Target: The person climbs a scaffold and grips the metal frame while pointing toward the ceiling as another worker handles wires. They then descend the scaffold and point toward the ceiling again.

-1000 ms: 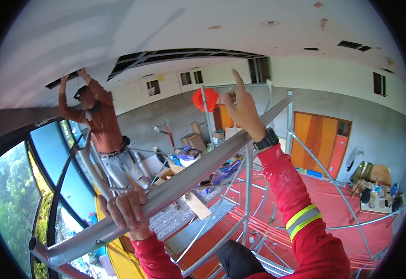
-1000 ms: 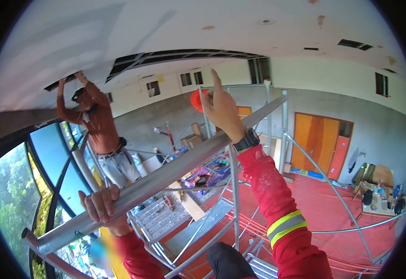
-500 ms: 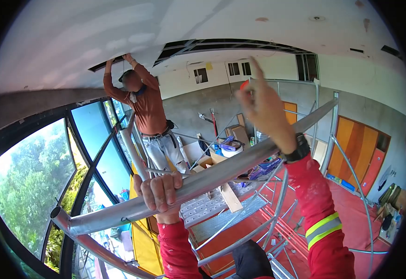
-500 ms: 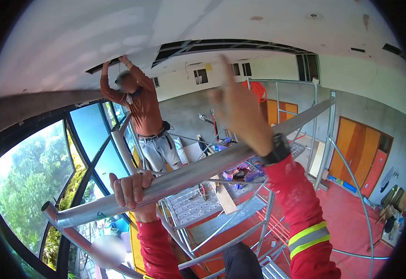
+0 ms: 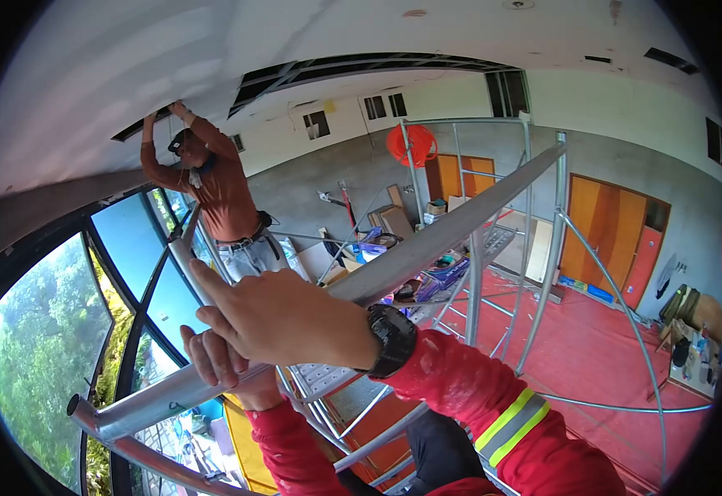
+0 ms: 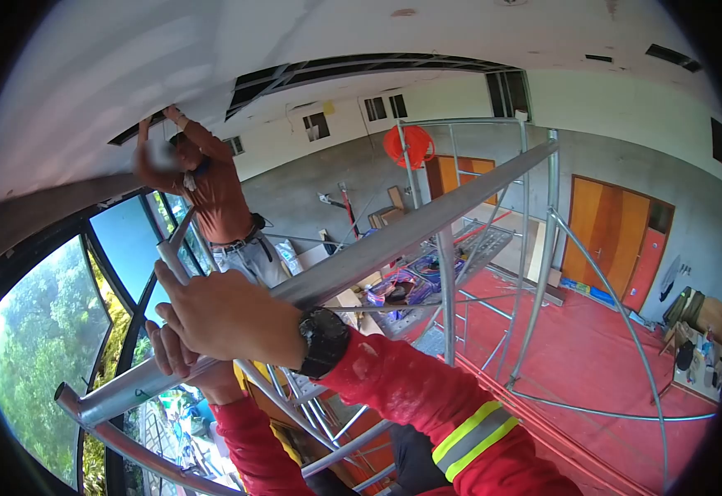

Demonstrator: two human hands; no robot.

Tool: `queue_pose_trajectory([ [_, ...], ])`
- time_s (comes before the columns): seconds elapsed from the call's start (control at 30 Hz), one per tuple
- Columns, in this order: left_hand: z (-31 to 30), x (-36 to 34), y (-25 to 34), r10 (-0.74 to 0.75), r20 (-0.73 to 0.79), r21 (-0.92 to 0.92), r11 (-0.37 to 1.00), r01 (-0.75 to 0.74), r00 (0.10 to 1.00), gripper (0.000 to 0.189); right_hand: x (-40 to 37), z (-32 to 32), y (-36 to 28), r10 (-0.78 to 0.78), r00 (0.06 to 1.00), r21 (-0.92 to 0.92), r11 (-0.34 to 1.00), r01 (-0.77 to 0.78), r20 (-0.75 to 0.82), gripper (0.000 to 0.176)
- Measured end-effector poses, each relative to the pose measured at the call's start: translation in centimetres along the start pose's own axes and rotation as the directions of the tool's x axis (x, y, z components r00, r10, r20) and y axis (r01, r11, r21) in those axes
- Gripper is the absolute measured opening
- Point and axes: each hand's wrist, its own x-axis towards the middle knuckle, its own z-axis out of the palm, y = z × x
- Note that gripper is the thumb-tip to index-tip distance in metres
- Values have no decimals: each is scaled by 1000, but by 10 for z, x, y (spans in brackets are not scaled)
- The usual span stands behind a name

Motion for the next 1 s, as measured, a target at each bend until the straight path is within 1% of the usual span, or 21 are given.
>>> queue_pose_trajectory([
  [0.03, 2, 0, -1, 8, -8, -11, 1000, -8, 1000, 62, -2, 2, 0, -7, 1000, -6, 1000, 7, -25, 66],
  [0.07, 9, 2, -1, -41, -82, -95, 995, 33, 996, 66, -3, 4, 0, -17, 997, 11, 1000, 18, -70, 66],
  [0.17, 12, 0, -2, 41, -183, -45, 998, -50, 982, 66, -5, -1, -4, 9, 998, 24, 1000, -7, -57, 66],
  [0.2, 12, 1, -3, 70, -214, -26, 997, -77, 974, 66, -6, -3, -4, 11, 999, 60, 998, -8, -46, 64],
  [0.27, 13, 2, -4, 19, -142, -113, 993, -35, 990, 66, -7, -2, -2, 5, 997, 71, 997, 0, -78, 62],
  [0.33, 9, 3, -2, 1, -142, -74, 997, -11, 990, 65, -8, 0, -1, -3, 994, 68, 998, 10, -109, 60],
  [0.43, 16, 5, -3, -32, -39, -169, 985, 25, 999, 66, -8, 3, -1, -2, 991, 55, 998, 9, -130, 58],
  [0.6, 19, 7, -3, -63, 3, -131, 989, 63, 998, 65, -9, -2, -4, 47, 995, 86, 995, -39, -88, 55],
  [0.7, 19, 7, -3, -74, 13, -99, 992, 75, 997, 65, -9, 1, -3, 28, 992, 65, 998, -20, -121, 54],
  [0.8, 19, 7, -3, -74, 5, -61, 995, 74, 997, 65, -11, -1, 0, -30, 993, 45, 998, 36, -113, 58],
  [0.9, 25, 9, -6, -75, -11, -2, 997, 75, 997, 66, -16, -15, 19, 5, 998, 28, 1000, -3, -69, 61],
  [0.93, 36, 11, -10, -76, -3, 19, 997, 76, 997, 67, -17, -27, 28, 88, 996, -62, 994, -89, -23, 65],
  [1.0, 55, 15, -16, -81, 9, 56, 995, 81, 997, 67, -17, -49, 55, 140, 990, -145, 979, -140, -9, 68],
])
